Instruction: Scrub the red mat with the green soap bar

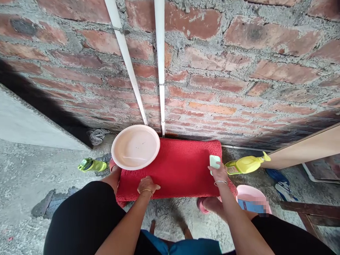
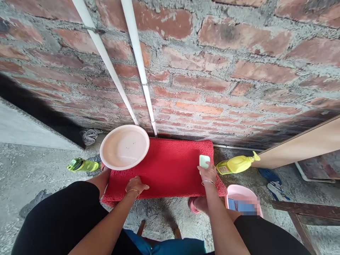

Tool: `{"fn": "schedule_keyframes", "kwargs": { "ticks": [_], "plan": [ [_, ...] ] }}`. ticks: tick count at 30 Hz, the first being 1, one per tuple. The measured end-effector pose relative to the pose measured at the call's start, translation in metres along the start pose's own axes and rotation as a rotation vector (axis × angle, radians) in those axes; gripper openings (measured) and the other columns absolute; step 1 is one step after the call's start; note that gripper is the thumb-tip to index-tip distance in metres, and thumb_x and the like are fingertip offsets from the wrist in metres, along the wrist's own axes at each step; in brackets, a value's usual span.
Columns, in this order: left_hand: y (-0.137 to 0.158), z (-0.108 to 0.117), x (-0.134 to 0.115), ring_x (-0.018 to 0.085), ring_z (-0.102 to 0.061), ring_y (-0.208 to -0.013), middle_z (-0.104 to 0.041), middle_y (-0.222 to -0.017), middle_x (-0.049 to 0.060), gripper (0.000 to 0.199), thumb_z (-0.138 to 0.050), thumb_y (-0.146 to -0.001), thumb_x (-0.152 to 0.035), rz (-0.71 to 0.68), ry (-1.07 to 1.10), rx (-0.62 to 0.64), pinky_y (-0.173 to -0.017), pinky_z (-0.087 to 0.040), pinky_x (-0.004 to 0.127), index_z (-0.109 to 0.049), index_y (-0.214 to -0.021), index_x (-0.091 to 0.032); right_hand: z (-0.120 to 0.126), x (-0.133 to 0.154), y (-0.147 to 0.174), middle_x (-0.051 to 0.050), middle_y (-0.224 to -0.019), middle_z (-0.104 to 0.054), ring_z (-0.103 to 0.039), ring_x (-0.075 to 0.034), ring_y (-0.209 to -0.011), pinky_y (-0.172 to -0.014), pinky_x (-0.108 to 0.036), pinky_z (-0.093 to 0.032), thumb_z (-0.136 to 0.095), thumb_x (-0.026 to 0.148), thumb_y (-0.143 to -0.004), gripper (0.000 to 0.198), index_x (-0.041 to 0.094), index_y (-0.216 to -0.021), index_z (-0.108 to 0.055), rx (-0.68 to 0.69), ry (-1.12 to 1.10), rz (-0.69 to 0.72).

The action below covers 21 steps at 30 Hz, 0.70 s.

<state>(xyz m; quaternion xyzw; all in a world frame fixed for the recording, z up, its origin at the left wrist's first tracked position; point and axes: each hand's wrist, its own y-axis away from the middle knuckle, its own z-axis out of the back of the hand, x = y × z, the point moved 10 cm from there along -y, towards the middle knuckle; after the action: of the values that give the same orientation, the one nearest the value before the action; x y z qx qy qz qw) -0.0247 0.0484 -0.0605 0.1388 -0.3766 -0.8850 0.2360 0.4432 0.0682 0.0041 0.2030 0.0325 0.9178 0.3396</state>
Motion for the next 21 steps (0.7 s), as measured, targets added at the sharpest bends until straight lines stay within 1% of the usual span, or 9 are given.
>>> {"fn": "schedule_keyframes", "kwargs": {
  "ticks": [2, 5, 7, 8, 11, 14, 17, 19, 21],
  "plan": [
    [-0.001, 0.000, 0.001, 0.034, -0.062, -0.110, -0.059, -0.128, 0.021, 0.077, -0.083, -0.054, -0.050, 0.011, -0.005, 0.001, -0.080, -0.053, 0.040, -0.057, -0.118, -0.016, -0.013, 0.037, -0.005, -0.009, -0.118, -0.053, -0.057, -0.023, -0.102, -0.089, -0.030, -0.043, -0.068, 0.043, -0.074, 0.054, 0.022, -0.122, -0.054, 0.030, -0.022, 0.032],
    [-0.002, 0.000, 0.001, 0.034, -0.062, -0.111, -0.059, -0.128, 0.021, 0.078, -0.083, -0.052, -0.049, 0.027, -0.015, 0.003, -0.081, -0.053, 0.040, -0.057, -0.118, -0.016, -0.037, 0.101, -0.010, -0.007, -0.121, -0.051, -0.055, -0.022, -0.106, -0.095, -0.031, -0.040, -0.069, 0.041, -0.074, 0.053, 0.026, -0.123, -0.055, 0.124, 0.030, 0.216],
    [-0.003, 0.000, -0.001, 0.035, -0.061, -0.112, -0.058, -0.128, 0.022, 0.079, -0.084, -0.052, -0.049, 0.028, -0.020, 0.008, -0.081, -0.053, 0.041, -0.057, -0.119, -0.014, -0.045, 0.127, -0.012, -0.006, -0.121, -0.050, -0.054, -0.022, -0.107, -0.095, -0.033, -0.039, -0.069, 0.039, -0.074, 0.052, 0.028, -0.124, -0.055, 0.164, 0.118, 0.318],
    [-0.002, 0.000, -0.001, 0.035, -0.061, -0.112, -0.058, -0.128, 0.022, 0.080, -0.084, -0.052, -0.049, 0.030, -0.020, 0.011, -0.081, -0.053, 0.042, -0.057, -0.119, -0.014, -0.046, 0.130, -0.016, -0.006, -0.121, -0.050, -0.054, -0.023, -0.107, -0.095, -0.034, -0.039, -0.069, 0.038, -0.074, 0.052, 0.028, -0.124, -0.056, 0.176, 0.160, 0.339],
    [-0.002, 0.000, -0.002, 0.036, -0.062, -0.111, -0.058, -0.128, 0.023, 0.078, -0.085, -0.051, -0.047, 0.041, -0.006, 0.019, -0.081, -0.053, 0.042, -0.058, -0.117, -0.014, -0.034, 0.102, -0.035, -0.007, -0.122, -0.050, -0.055, -0.024, -0.107, -0.095, -0.036, -0.039, -0.069, 0.036, -0.074, 0.052, 0.029, -0.124, -0.056, 0.170, 0.226, 0.272],
    [-0.002, 0.001, -0.001, 0.036, -0.062, -0.110, -0.059, -0.127, 0.024, 0.076, -0.086, -0.050, -0.045, 0.046, 0.011, 0.015, -0.082, -0.054, 0.043, -0.060, -0.115, -0.015, -0.006, 0.031, -0.059, -0.009, -0.122, -0.050, -0.056, -0.025, -0.107, -0.094, -0.035, -0.040, -0.071, 0.039, -0.072, 0.056, 0.028, -0.125, -0.056, 0.145, 0.184, 0.017],
    [-0.004, -0.001, -0.001, 0.037, -0.062, -0.109, -0.059, -0.126, 0.024, 0.075, -0.086, -0.050, -0.044, 0.039, 0.027, 0.010, -0.081, -0.054, 0.044, -0.061, -0.114, -0.014, 0.019, -0.031, -0.066, -0.016, -0.122, -0.051, -0.057, -0.029, -0.108, -0.091, -0.039, -0.042, -0.069, 0.044, -0.074, 0.061, 0.021, -0.128, -0.053, 0.098, 0.135, -0.242],
    [-0.005, -0.002, 0.000, 0.037, -0.062, -0.109, -0.059, -0.126, 0.022, 0.075, -0.086, -0.049, -0.044, 0.037, 0.031, 0.000, -0.082, -0.054, 0.044, -0.061, -0.113, -0.015, 0.023, -0.040, -0.062, -0.018, -0.121, -0.051, -0.055, -0.031, -0.110, -0.090, -0.041, -0.041, -0.069, 0.046, -0.075, 0.063, 0.018, -0.129, -0.052, 0.080, 0.128, -0.288],
    [-0.006, -0.003, 0.001, 0.035, -0.062, -0.110, -0.060, -0.126, 0.020, 0.075, -0.086, -0.049, -0.046, 0.034, 0.023, -0.012, -0.082, -0.054, 0.043, -0.061, -0.113, -0.016, 0.013, -0.016, -0.053, -0.018, -0.120, -0.051, -0.055, -0.030, -0.109, -0.091, -0.039, -0.041, -0.068, 0.045, -0.075, 0.061, 0.017, -0.127, -0.053, 0.088, 0.100, -0.213]
  ]
}}
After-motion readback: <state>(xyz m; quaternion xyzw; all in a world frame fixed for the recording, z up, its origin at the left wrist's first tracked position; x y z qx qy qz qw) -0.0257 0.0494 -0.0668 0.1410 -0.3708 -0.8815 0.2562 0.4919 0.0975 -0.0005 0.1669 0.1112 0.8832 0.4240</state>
